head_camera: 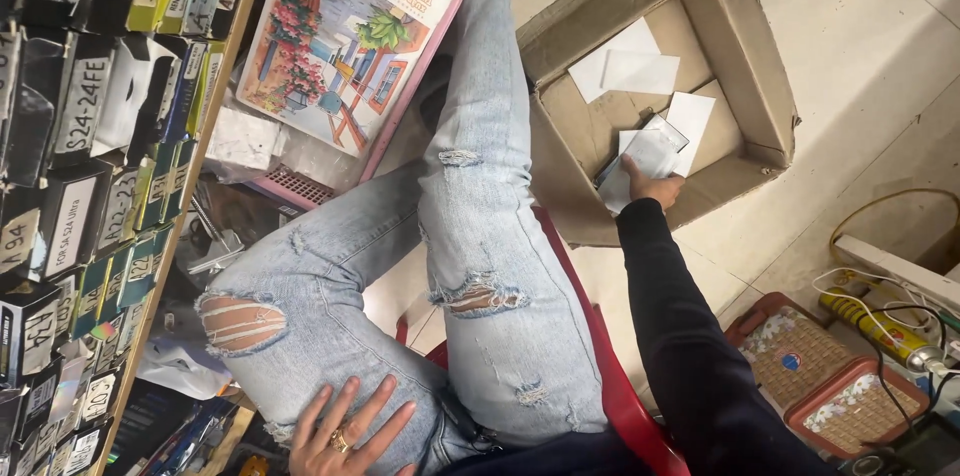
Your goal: The person sits on a red chair and handles small boxes and cards, placing them into a cardboard box on the floor. They also pick up items from a nearby shelf and organize them on their lap.
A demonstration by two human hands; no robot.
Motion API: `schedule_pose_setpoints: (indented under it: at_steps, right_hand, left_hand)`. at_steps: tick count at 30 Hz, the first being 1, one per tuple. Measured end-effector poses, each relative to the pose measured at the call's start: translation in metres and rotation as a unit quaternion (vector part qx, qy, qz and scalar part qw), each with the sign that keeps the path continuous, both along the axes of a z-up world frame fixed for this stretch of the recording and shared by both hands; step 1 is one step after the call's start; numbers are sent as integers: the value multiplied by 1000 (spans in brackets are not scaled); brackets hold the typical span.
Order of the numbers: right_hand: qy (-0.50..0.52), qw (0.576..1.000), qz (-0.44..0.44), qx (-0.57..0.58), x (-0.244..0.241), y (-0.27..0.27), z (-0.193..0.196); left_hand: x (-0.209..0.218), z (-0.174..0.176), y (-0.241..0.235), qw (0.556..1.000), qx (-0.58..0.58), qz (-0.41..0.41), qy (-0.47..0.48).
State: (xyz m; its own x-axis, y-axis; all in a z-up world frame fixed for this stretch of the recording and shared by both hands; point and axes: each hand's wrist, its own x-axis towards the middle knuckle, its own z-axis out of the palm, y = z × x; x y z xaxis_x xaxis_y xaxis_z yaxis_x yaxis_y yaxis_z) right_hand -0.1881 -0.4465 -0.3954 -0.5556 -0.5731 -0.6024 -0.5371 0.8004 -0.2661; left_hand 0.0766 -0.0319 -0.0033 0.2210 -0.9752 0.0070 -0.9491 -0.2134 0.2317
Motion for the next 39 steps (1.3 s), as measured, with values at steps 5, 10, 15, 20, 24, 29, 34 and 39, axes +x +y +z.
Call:
schedule_pose_setpoints:
  at_steps: [5, 10, 15, 20, 24, 29, 34, 39]
  right_hand:
    - [19, 998, 33, 43, 9, 1, 31]
    - [-4, 999, 35, 0, -12, 0, -7]
    - [41, 959, 244, -138, -8, -5, 5]
    - [107, 943, 264, -172, -1, -7, 17]
    - [48, 963, 235, -123, -6, -3, -7]
    - [-32, 974, 181, -131, -17, -20, -9]
    - [-211, 918, 206, -266, -10, -39, 54]
    - [-487, 855, 68, -162, 54, -25, 230]
  left_hand:
    - [2, -4, 0, 999, -37, -5, -1]
    - [1, -1, -3, 1000, -22, 7, 10]
    - [6, 0, -4, 999, -39, -22, 9]
    - [0, 2, -6, 999, -37, 14, 34]
    - [4, 1, -7, 998, -51, 0, 34]
    - [4, 2, -11, 997, -59, 5, 39]
    - [8, 8, -26, 996, -69, 21, 50]
    - [12, 32, -92, 953, -187, 107, 213]
